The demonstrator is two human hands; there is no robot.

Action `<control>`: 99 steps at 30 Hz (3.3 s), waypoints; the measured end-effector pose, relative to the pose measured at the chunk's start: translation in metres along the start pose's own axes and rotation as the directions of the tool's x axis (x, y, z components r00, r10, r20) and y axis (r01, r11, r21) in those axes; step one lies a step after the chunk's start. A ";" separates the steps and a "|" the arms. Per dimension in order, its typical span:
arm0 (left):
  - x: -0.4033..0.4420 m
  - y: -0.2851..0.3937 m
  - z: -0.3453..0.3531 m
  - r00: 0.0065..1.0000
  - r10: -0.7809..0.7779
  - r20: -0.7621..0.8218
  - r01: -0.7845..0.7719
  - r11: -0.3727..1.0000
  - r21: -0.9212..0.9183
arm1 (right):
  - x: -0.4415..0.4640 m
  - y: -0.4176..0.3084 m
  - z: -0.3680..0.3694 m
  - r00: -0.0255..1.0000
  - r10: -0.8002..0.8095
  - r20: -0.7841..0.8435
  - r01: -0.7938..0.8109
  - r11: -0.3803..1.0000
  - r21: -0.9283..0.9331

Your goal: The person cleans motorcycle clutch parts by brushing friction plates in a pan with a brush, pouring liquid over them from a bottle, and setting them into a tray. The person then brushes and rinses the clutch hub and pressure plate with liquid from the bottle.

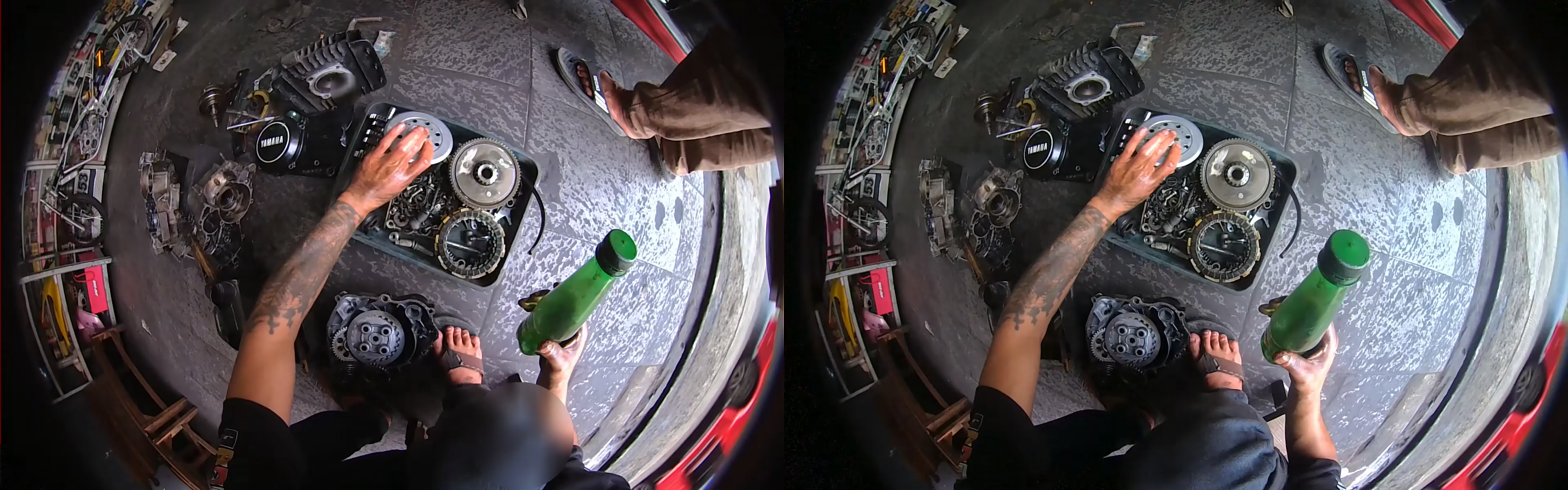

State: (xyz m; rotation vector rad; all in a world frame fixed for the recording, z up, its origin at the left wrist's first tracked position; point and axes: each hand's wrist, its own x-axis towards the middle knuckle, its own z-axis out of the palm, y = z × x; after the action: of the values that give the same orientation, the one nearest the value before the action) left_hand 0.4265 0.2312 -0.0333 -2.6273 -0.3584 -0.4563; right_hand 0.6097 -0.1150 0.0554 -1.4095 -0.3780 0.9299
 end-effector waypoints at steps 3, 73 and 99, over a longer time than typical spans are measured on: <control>0.005 0.011 0.003 1.000 0.021 0.002 -0.021 1.000 -0.002 | -0.001 0.003 -0.003 1.000 0.008 0.004 -0.008 1.000 0.010; -0.002 0.023 -0.023 0.014 -0.439 0.898 0.550 -0.747 -0.373 | 0.006 0.010 0.002 0.993 0.075 0.088 -0.084 0.990 0.111; -0.119 -0.043 -0.104 0.435 -0.619 0.654 0.898 0.244 -0.366 | 0.014 0.040 0.002 0.985 0.011 0.170 -0.012 1.000 0.005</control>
State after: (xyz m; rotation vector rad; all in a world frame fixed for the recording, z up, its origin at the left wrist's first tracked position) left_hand 0.2776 0.1988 0.0267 -3.0058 -2.1435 -0.3950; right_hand 0.6040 -0.1070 0.0145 -1.3314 -0.4944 1.0640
